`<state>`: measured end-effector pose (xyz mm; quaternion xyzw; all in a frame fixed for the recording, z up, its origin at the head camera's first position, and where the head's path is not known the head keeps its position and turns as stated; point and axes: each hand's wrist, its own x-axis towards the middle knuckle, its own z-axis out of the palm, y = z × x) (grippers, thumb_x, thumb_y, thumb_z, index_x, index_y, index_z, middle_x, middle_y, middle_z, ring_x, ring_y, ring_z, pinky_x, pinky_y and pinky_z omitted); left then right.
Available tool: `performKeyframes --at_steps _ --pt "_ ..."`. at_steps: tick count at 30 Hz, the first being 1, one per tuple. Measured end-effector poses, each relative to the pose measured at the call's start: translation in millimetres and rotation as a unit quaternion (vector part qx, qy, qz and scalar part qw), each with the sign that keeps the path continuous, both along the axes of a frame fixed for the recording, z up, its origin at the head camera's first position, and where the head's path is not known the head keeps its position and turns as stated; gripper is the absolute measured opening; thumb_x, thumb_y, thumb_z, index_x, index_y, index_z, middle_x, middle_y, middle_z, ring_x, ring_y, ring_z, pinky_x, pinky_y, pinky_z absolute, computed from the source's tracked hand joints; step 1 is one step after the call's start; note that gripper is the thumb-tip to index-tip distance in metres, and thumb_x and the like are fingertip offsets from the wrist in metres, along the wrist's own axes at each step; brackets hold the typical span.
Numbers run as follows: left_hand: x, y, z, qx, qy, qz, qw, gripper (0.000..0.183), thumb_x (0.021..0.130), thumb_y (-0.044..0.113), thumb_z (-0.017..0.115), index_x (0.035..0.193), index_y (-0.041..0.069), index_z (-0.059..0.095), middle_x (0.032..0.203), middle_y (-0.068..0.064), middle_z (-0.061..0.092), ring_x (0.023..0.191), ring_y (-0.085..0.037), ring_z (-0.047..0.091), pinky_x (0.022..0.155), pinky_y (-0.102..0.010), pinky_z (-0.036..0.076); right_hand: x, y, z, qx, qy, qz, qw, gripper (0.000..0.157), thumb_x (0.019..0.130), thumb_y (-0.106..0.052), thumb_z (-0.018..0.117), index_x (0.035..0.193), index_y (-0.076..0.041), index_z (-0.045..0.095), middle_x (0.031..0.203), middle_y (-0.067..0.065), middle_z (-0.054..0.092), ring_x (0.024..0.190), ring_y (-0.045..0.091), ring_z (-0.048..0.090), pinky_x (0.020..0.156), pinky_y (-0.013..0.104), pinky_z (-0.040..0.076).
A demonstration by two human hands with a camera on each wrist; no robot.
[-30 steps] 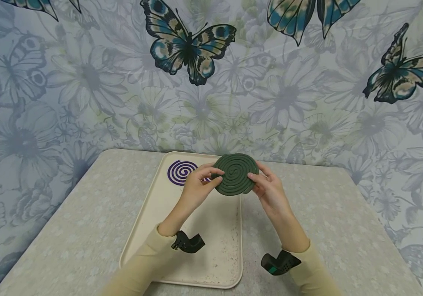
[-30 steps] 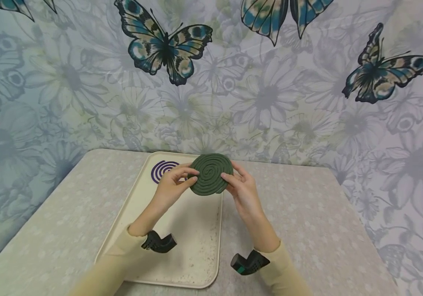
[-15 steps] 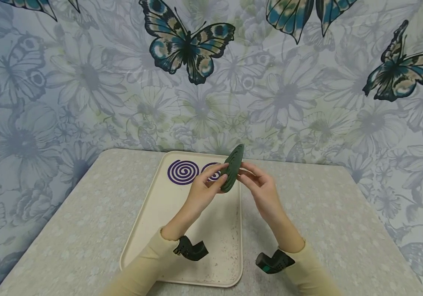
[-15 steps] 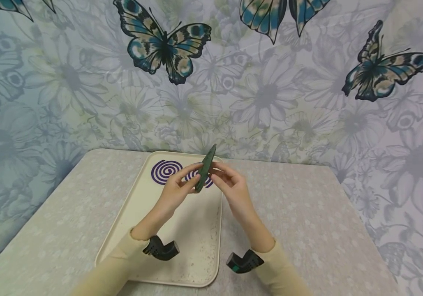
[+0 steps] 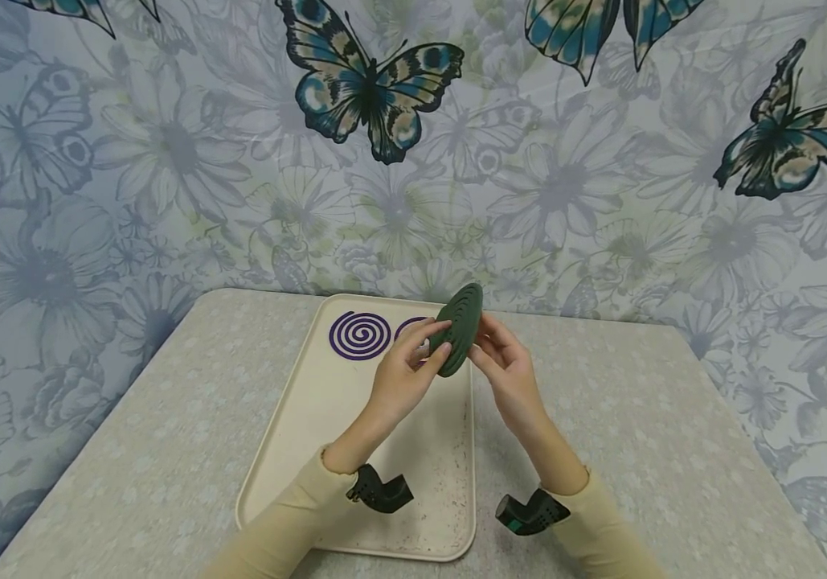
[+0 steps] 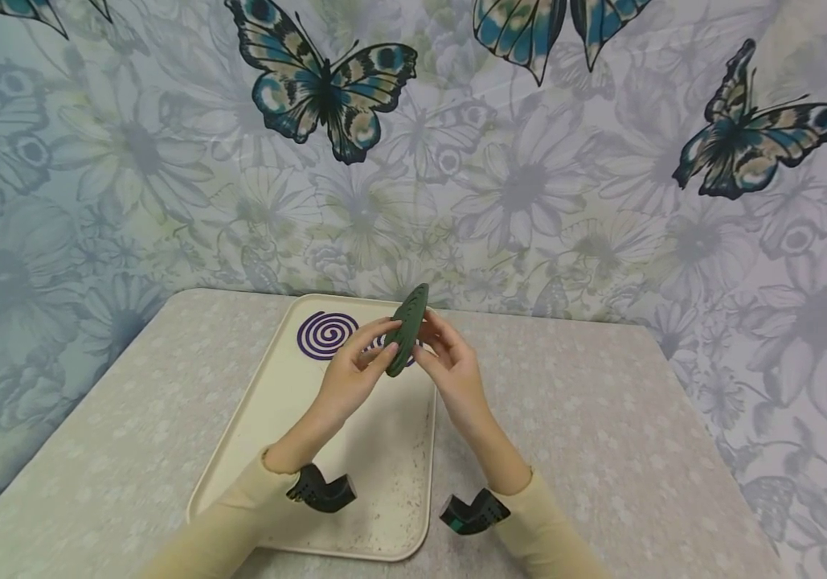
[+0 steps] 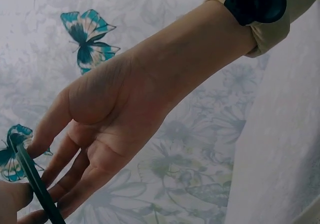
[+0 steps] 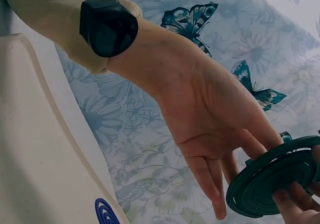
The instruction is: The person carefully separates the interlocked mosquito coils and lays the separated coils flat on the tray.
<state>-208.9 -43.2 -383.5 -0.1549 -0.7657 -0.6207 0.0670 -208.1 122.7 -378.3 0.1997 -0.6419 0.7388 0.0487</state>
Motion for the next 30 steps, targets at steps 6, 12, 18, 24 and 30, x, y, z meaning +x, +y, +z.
performKeyframes --at_steps 6,12,18,24,30 --pt "-0.1 5 -3.6 -0.001 0.040 0.024 0.9989 0.036 0.091 0.021 0.065 0.127 0.015 0.061 0.138 -0.009 0.049 0.125 -0.026 0.049 0.099 -0.048 0.045 -1.2 -1 -1.9 -0.041 -0.010 0.012 0.999 0.050 0.095 0.003 0.046 0.143 0.005 0.032 0.116 -0.005 0.060 0.110 0.004 0.060 0.094 0.019 0.050" --pt "1.2 8 -5.0 0.026 0.072 0.045 0.9961 0.036 0.087 0.018 0.069 0.123 0.012 0.063 0.116 -0.008 0.059 0.106 -0.021 0.057 0.093 -0.042 0.049 -0.3 -1 -1.6 -0.039 -0.031 0.017 0.999 0.051 0.097 -0.007 0.051 0.144 0.002 0.033 0.113 -0.007 0.061 0.104 0.004 0.060 0.091 0.019 0.051" --pt "2.8 8 -3.9 0.056 0.074 0.025 0.9953 0.036 0.089 0.015 0.067 0.123 0.008 0.063 0.112 -0.013 0.060 0.103 -0.024 0.058 0.094 -0.044 0.049 1.1 -2 0.0 -0.046 -0.030 0.032 0.998 0.051 0.097 -0.007 0.050 0.144 0.006 0.032 0.116 -0.008 0.061 0.106 0.003 0.060 0.090 0.020 0.052" --pt "5.1 5 -1.0 0.042 0.105 0.048 0.9924 0.037 0.084 0.014 0.073 0.120 0.010 0.065 0.115 -0.008 0.058 0.102 -0.019 0.057 0.090 -0.027 0.050 5.4 -3 6.4 -0.091 -0.042 0.066 0.993 0.039 0.099 -0.008 0.048 0.137 -0.003 0.042 0.119 -0.007 0.060 0.107 0.003 0.060 0.088 0.019 0.052" --pt "6.3 5 -1.1 0.059 0.135 0.044 0.9881 0.037 0.082 0.011 0.074 0.118 0.007 0.067 0.117 -0.011 0.059 0.108 -0.023 0.057 0.092 -0.035 0.051 9.3 -1 11.2 -0.123 -0.055 0.081 0.988 0.030 0.100 -0.015 0.048 0.130 -0.017 0.047 0.119 -0.007 0.058 0.106 0.004 0.060 0.085 0.018 0.053"
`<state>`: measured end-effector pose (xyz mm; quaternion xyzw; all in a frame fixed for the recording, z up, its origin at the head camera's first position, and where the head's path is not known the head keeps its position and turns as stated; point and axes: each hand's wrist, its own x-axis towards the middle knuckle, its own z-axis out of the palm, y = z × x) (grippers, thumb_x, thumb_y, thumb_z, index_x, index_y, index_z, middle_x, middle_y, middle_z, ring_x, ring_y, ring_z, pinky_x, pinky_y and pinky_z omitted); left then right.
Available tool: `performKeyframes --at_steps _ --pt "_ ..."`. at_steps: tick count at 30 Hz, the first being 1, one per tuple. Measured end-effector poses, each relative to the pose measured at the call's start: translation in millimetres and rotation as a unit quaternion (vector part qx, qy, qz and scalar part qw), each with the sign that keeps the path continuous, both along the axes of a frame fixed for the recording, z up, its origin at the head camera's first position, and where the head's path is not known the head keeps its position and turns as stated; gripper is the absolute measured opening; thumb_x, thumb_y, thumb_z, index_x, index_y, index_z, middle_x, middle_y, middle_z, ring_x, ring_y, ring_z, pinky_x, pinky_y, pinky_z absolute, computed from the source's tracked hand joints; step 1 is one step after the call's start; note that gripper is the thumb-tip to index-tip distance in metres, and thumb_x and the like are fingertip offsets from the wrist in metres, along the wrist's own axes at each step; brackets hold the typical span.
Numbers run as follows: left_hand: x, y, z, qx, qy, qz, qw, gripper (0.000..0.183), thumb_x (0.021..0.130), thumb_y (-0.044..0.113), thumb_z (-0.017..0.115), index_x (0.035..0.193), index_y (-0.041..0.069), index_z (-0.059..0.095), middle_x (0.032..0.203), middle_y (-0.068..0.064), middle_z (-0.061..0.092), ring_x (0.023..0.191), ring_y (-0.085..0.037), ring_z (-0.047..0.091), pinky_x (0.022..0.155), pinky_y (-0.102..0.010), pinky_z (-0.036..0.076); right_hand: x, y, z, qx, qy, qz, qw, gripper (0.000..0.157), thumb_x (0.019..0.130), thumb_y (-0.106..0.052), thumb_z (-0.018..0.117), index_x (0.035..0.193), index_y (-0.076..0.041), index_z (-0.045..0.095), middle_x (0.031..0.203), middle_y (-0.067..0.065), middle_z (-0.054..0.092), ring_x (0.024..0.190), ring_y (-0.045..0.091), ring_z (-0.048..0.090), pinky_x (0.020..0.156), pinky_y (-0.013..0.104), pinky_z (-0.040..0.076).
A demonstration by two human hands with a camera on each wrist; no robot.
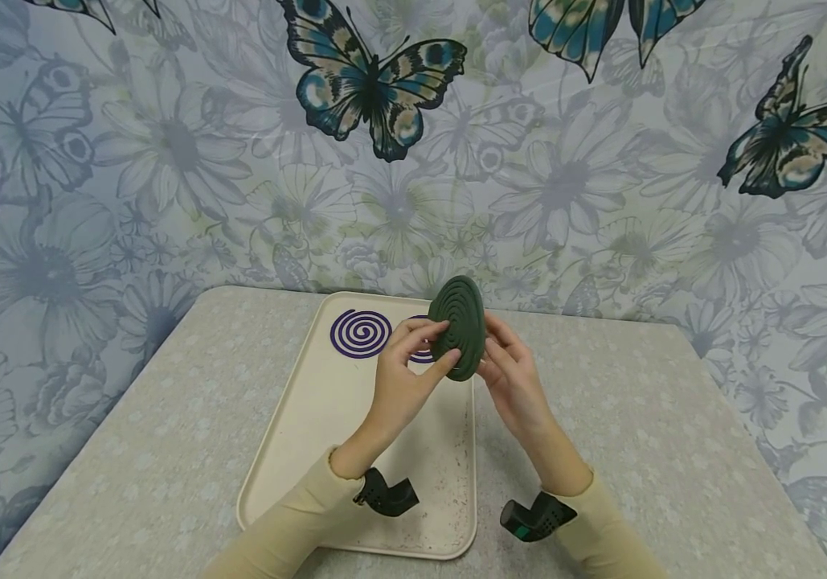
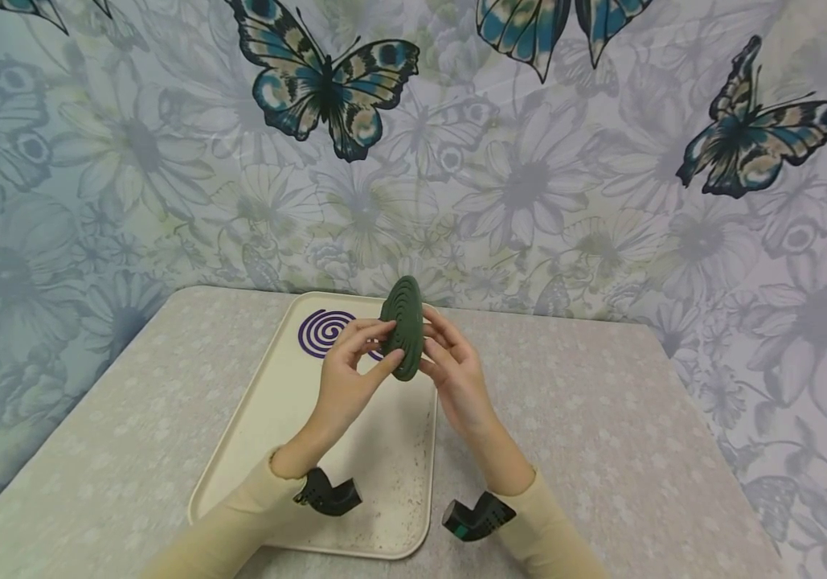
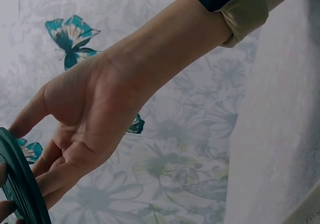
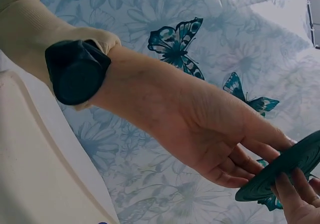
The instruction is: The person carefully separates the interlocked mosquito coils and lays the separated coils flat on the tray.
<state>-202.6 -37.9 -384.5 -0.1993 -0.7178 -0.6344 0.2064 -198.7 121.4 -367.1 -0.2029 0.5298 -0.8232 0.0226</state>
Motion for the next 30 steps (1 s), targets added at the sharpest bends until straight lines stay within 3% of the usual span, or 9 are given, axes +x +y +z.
performKeyframes --at_steps 3,8,13,17,21,26,30 --pt "2.3 -0.2 1.4 -0.010 0.015 0.001 0.9998 0.036 0.082 0.013 0.074 0.117 0.009 0.068 0.114 -0.009 0.059 0.108 -0.021 0.056 0.089 -0.038 0.050 0.5 2.4 -0.4 -0.009 0.018 0.006 1.000 0.028 0.101 -0.018 0.047 0.129 -0.018 0.049 0.118 -0.008 0.058 0.103 0.003 0.061 0.083 0.017 0.054" --pt "3.3 -0.6 0.6 -0.018 0.041 0.009 0.9990 0.036 0.081 0.012 0.075 0.117 0.010 0.069 0.109 -0.007 0.060 0.105 -0.017 0.056 0.087 -0.032 0.050 0.5 5.0 -0.9 -0.033 0.041 0.031 0.998 0.030 0.101 -0.022 0.045 0.130 -0.018 0.050 0.122 -0.007 0.057 0.106 0.004 0.062 0.086 0.017 0.053" --pt "4.6 -0.4 1.2 -0.009 0.056 0.013 0.9983 0.032 0.083 0.012 0.073 0.115 0.006 0.069 0.108 -0.007 0.062 0.106 -0.017 0.057 0.089 -0.025 0.050 0.1 4.5 -3.3 -0.026 0.053 0.026 0.998 0.044 0.092 -0.026 0.063 0.132 -0.016 0.048 0.124 -0.004 0.054 0.110 0.005 0.059 0.090 0.019 0.052" --pt "4.5 0.3 0.5 -0.008 0.057 0.023 0.9981 0.030 0.082 0.012 0.074 0.112 0.005 0.071 0.107 -0.007 0.062 0.105 -0.016 0.057 0.084 -0.022 0.050 -0.5 3.9 -5.4 -0.025 0.073 0.037 0.996 0.051 0.088 -0.017 0.068 0.134 -0.011 0.045 0.125 -0.002 0.054 0.110 0.007 0.058 0.092 0.020 0.052" --pt "3.7 2.0 -1.7 -0.020 0.063 0.032 0.9973 0.030 0.084 0.013 0.073 0.112 0.004 0.071 0.109 -0.008 0.061 0.102 -0.018 0.056 0.082 -0.025 0.050 1.0 2.4 -4.3 -0.022 0.064 0.031 0.997 0.046 0.092 -0.002 0.057 0.135 -0.010 0.043 0.127 -0.002 0.055 0.114 0.008 0.058 0.094 0.022 0.051" --pt "4.4 3.4 -1.0 -0.047 0.039 0.031 0.9977 0.033 0.087 0.016 0.070 0.117 0.003 0.067 0.117 -0.008 0.058 0.109 -0.020 0.055 0.092 -0.034 0.050 1.9 -0.6 -1.8 0.006 0.038 -0.003 0.999 0.041 0.092 0.003 0.049 0.133 -0.005 0.045 0.121 -0.001 0.057 0.110 0.008 0.060 0.094 0.023 0.051" --pt "5.5 3.5 0.9 -0.054 -0.006 -0.006 0.9985 0.044 0.088 0.019 0.069 0.126 0.001 0.060 0.128 -0.011 0.052 0.120 -0.024 0.052 0.100 -0.042 0.048 0.9 -2.2 -2.8 0.053 0.019 -0.037 0.998 0.043 0.092 0.002 0.052 0.135 -0.002 0.044 0.120 -0.002 0.058 0.109 0.008 0.060 0.094 0.021 0.051"
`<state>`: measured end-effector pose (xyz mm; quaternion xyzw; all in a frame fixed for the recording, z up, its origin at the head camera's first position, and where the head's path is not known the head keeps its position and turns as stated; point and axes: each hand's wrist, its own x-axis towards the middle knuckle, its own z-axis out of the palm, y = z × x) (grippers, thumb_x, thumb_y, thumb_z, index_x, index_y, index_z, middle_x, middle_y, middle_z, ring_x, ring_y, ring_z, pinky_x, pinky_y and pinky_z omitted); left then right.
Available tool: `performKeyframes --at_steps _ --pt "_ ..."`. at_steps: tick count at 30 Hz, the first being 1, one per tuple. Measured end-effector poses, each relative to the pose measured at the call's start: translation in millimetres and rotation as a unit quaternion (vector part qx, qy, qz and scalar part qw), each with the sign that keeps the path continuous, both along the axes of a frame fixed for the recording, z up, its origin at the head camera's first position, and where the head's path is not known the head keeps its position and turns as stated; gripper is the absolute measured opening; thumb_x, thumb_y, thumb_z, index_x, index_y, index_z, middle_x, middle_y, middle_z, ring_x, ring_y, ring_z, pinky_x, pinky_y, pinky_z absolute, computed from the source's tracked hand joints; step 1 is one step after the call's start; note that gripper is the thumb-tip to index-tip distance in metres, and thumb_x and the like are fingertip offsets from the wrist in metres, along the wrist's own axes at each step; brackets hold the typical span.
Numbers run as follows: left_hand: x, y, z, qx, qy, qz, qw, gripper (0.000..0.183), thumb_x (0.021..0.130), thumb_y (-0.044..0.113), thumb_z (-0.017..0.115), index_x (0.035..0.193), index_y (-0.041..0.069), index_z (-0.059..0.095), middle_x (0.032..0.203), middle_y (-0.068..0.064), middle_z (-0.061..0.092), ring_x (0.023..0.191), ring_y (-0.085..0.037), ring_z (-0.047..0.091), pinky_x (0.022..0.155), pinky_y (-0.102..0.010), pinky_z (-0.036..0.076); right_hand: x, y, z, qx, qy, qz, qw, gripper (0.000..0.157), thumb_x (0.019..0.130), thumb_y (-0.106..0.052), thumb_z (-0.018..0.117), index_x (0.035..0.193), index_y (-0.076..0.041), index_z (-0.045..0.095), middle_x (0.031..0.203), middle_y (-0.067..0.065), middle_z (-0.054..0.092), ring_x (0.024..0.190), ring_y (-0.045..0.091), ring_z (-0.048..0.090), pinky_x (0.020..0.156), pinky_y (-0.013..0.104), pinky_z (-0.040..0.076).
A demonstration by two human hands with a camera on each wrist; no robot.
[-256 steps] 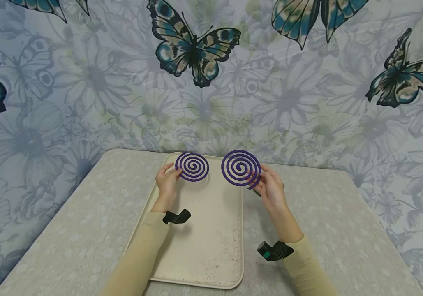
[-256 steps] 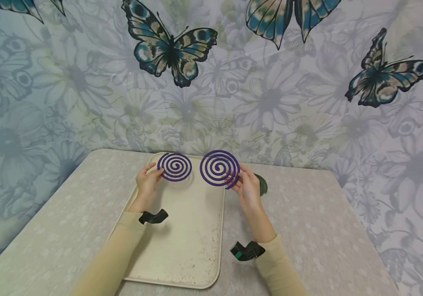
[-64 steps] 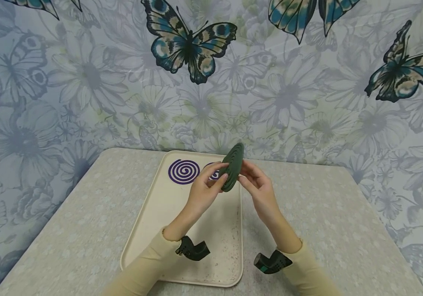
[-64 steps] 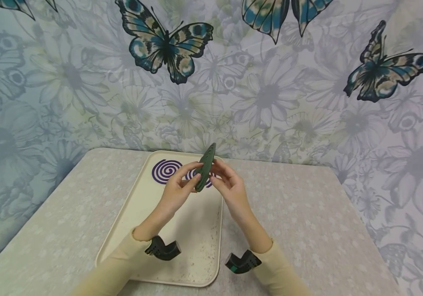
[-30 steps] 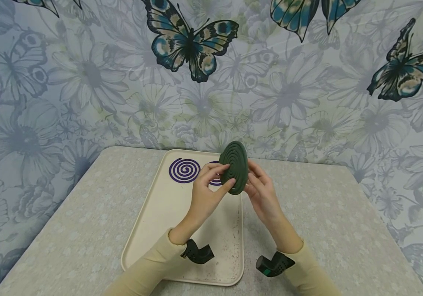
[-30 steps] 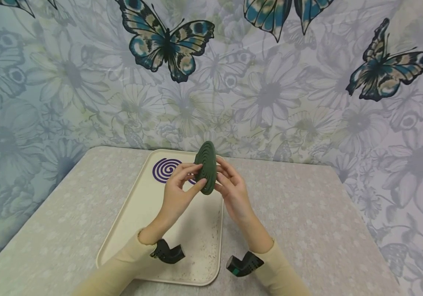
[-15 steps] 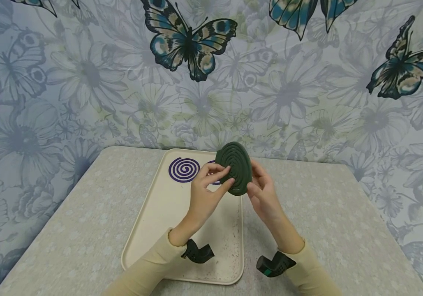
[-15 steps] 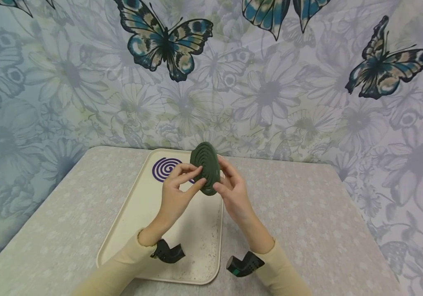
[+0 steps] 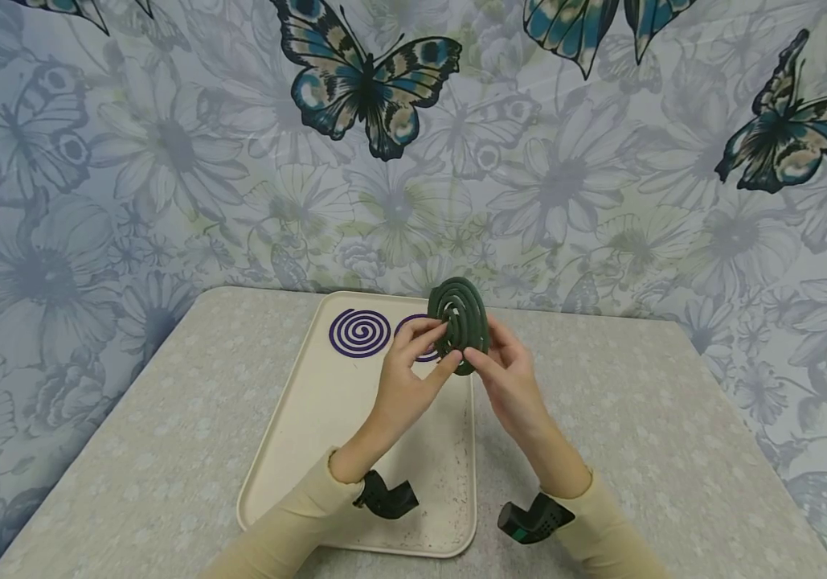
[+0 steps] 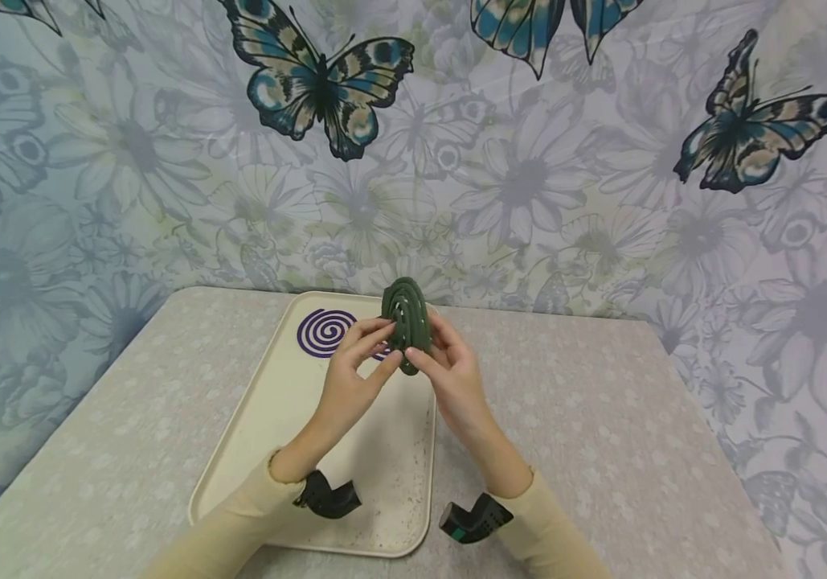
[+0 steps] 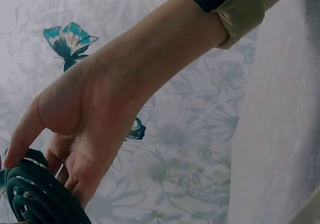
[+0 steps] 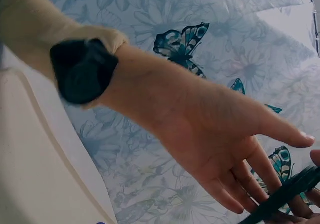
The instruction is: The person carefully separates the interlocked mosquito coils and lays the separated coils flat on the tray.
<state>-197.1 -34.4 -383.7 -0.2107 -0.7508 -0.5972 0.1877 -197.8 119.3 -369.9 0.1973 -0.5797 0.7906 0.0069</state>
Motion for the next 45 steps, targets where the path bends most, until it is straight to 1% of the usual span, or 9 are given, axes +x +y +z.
performKeyframes --at_steps 5,8,11,19,25,28,36,41,45 --pt "2.2 0 2.7 0.046 -0.077 -0.052 0.9946 0.054 0.088 0.026 0.069 0.133 0.000 0.052 0.136 -0.014 0.045 0.126 -0.029 0.048 0.105 -0.044 0.045 -0.7 -3 -4.7 0.069 0.020 -0.020 0.997 0.048 0.090 0.000 0.059 0.135 0.007 0.045 0.120 -0.006 0.057 0.113 0.007 0.057 0.093 0.018 0.050" --pt "2.4 1 4.7 0.092 -0.115 -0.046 0.9880 0.048 0.088 0.022 0.069 0.129 0.003 0.055 0.134 -0.011 0.048 0.125 -0.024 0.049 0.105 -0.041 0.045 0.0 -4 -6.4 0.087 0.032 -0.013 0.996 0.050 0.089 0.000 0.061 0.135 0.009 0.044 0.122 -0.006 0.057 0.117 0.006 0.055 0.098 0.019 0.047" --pt "1.5 0 6.6 0.115 -0.131 -0.033 0.9841 0.041 0.088 0.017 0.069 0.125 0.004 0.059 0.131 -0.009 0.051 0.122 -0.021 0.052 0.103 -0.037 0.048 1.1 -5 -6.5 0.098 0.025 -0.013 0.995 0.049 0.090 -0.003 0.062 0.135 0.007 0.045 0.125 -0.005 0.057 0.120 0.006 0.054 0.102 0.019 0.044" --pt "-0.4 -5 8.6 0.118 -0.115 -0.019 0.9862 0.034 0.088 0.012 0.068 0.119 -0.001 0.063 0.127 -0.011 0.057 0.115 -0.023 0.056 0.098 -0.036 0.051 3.2 -2 -1.3 0.129 0.000 -0.001 0.992 0.051 0.094 -0.008 0.057 0.141 -0.003 0.041 0.130 0.005 0.052 0.119 0.009 0.053 0.097 0.020 0.047" --pt "-1.1 -7 8.3 0.087 -0.105 -0.023 0.9904 0.037 0.085 0.015 0.071 0.120 0.004 0.064 0.127 -0.007 0.056 0.116 -0.020 0.054 0.096 -0.038 0.052 2.9 3 1.3 0.153 -0.005 0.013 0.988 0.049 0.097 -0.015 0.053 0.143 -0.008 0.039 0.141 0.015 0.047 0.123 0.009 0.053 0.109 0.041 0.038" --pt "-2.4 -8 7.3 0.079 -0.116 -0.018 0.9899 0.036 0.084 0.018 0.073 0.118 0.008 0.065 0.126 -0.006 0.055 0.119 -0.018 0.052 0.096 -0.039 0.052 1.9 3 1.8 0.165 -0.002 0.022 0.986 0.049 0.098 -0.016 0.052 0.144 -0.007 0.038 0.140 0.018 0.047 0.122 0.009 0.052 0.107 0.043 0.037" --pt "-5.8 -14 11.2 0.078 -0.129 -0.040 0.9878 0.033 0.085 0.015 0.072 0.115 0.003 0.066 0.124 -0.007 0.056 0.120 -0.019 0.051 0.098 -0.033 0.051 1.5 6 5.3 0.114 0.000 0.047 0.992 0.047 0.100 -0.016 0.045 0.144 -0.005 0.035 0.126 -0.001 0.053 0.122 0.009 0.049 0.102 0.024 0.042" --pt "-5.0 -16 14.3 0.071 -0.131 -0.069 0.9865 0.031 0.083 0.011 0.072 0.112 0.001 0.067 0.125 -0.008 0.055 0.123 -0.019 0.049 0.101 -0.032 0.049 -0.1 8 6.1 0.093 -0.009 0.041 0.995 0.041 0.098 -0.010 0.048 0.139 -0.011 0.043 0.115 -0.008 0.060 0.114 0.009 0.055 0.101 0.024 0.043" --pt "-4.5 -15 13.9 0.060 -0.122 -0.069 0.9883 0.030 0.081 0.008 0.074 0.109 -0.001 0.067 0.133 -0.008 0.050 0.130 -0.022 0.045 0.104 -0.035 0.046 -1.9 8 2.8 0.085 -0.012 0.010 0.996 0.038 0.095 -0.005 0.054 0.131 -0.015 0.049 0.105 -0.010 0.066 0.104 0.009 0.060 0.099 0.026 0.044"
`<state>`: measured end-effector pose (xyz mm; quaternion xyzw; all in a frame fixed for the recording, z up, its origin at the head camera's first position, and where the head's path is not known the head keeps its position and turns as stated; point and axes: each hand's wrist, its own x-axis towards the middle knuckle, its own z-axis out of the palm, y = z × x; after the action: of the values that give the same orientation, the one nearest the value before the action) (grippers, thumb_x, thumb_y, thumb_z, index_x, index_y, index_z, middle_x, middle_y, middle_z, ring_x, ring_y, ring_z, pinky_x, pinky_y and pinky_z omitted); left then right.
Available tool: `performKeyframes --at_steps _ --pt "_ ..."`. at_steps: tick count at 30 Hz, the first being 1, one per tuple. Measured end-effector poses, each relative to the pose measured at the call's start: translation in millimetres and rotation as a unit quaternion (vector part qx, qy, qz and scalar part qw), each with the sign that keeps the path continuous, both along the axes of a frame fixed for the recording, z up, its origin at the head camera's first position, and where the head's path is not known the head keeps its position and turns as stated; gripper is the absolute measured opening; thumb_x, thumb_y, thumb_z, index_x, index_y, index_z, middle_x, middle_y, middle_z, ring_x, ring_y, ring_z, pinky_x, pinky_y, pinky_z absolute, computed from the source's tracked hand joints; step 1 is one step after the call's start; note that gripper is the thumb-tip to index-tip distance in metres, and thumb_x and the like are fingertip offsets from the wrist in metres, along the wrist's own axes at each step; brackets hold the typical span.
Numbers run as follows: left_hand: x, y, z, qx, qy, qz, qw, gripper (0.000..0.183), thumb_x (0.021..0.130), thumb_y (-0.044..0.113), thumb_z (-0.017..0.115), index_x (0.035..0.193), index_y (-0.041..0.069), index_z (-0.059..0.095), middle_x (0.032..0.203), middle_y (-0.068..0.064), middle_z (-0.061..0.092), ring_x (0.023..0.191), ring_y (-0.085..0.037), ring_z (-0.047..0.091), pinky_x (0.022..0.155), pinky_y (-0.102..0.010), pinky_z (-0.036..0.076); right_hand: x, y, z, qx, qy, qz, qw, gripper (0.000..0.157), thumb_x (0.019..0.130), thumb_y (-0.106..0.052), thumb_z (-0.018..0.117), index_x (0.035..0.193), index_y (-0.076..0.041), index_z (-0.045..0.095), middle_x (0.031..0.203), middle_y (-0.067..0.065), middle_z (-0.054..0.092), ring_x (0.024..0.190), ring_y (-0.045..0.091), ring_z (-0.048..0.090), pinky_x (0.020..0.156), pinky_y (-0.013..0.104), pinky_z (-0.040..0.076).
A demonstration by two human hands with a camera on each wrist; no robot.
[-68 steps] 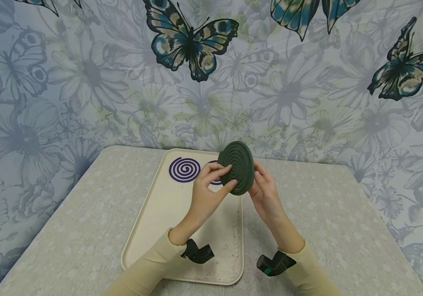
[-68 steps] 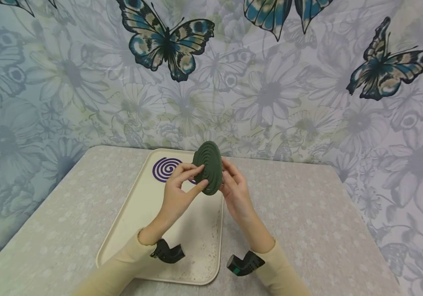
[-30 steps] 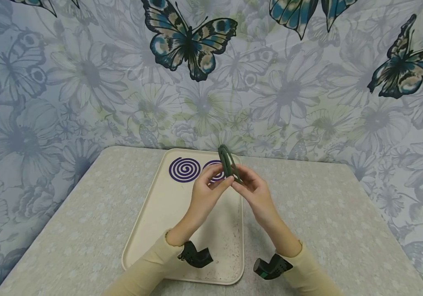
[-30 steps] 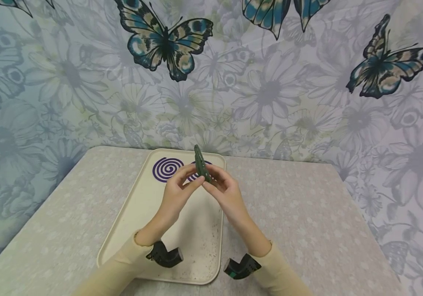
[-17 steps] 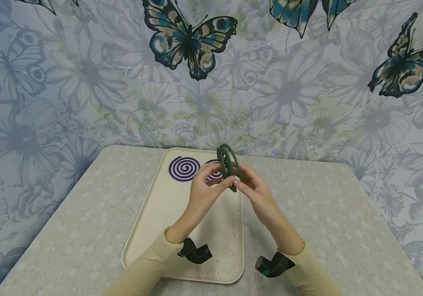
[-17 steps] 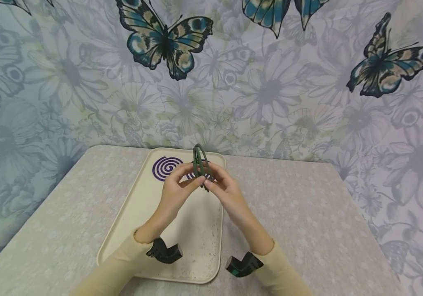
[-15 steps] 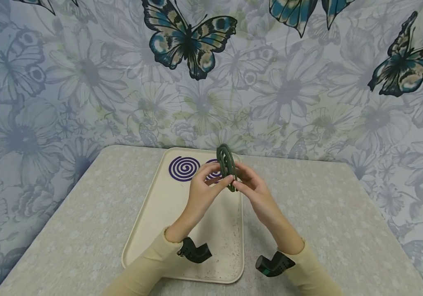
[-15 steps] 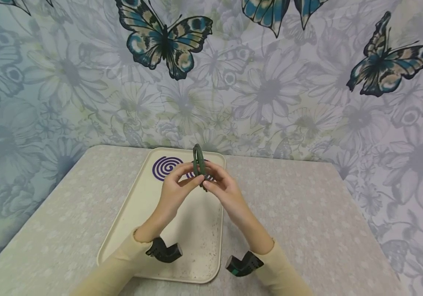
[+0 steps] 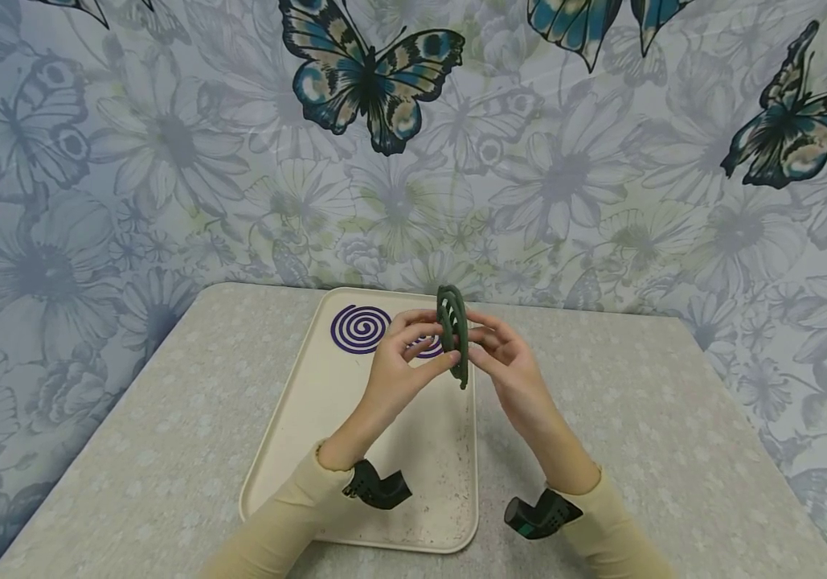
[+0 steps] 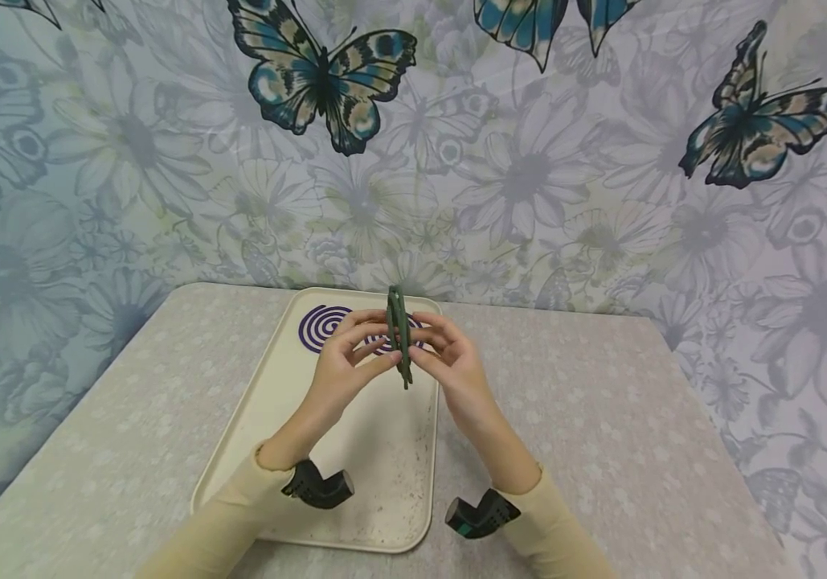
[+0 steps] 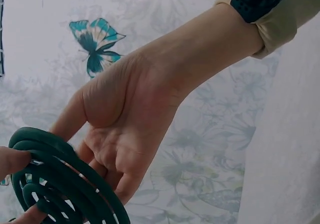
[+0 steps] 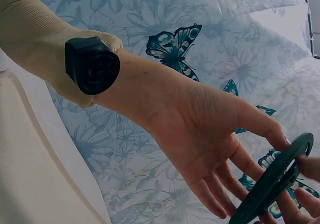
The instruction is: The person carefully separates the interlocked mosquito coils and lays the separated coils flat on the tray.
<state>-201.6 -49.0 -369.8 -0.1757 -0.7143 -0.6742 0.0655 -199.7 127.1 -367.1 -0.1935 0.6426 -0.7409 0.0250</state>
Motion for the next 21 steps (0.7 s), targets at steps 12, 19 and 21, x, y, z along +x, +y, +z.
performKeyframes --at_steps 12,19,21 --pt "2.7 2.2 -2.0 0.046 -0.014 -0.036 0.9982 0.032 0.081 0.001 0.072 0.111 -0.006 0.063 0.147 -0.007 0.042 0.135 -0.025 0.044 0.104 -0.032 0.045 1.3 -5.2 -3.8 -0.057 0.006 -0.063 0.996 0.038 0.086 0.009 0.059 0.115 -0.016 0.059 0.102 -0.010 0.065 0.101 0.007 0.063 0.089 0.023 0.053" --pt "2.8 2.3 -4.1 0.063 0.023 -0.054 0.9963 0.035 0.080 -0.001 0.072 0.113 -0.009 0.062 0.146 -0.012 0.043 0.131 -0.030 0.047 0.101 -0.030 0.047 -1.0 -2.0 -3.3 -0.038 0.022 -0.009 0.999 0.062 0.090 -0.002 0.060 0.145 -0.003 0.032 0.139 0.005 0.046 0.127 0.010 0.048 0.103 0.023 0.045" --pt "3.1 1.8 -3.5 0.060 0.027 -0.050 0.9965 0.035 0.079 -0.001 0.072 0.112 -0.008 0.062 0.145 -0.012 0.045 0.130 -0.030 0.049 0.101 -0.030 0.047 -2.5 0.3 -3.4 -0.030 0.012 0.021 0.999 0.069 0.091 -0.008 0.060 0.150 -0.007 0.024 0.146 0.011 0.038 0.130 0.011 0.045 0.103 0.021 0.044"
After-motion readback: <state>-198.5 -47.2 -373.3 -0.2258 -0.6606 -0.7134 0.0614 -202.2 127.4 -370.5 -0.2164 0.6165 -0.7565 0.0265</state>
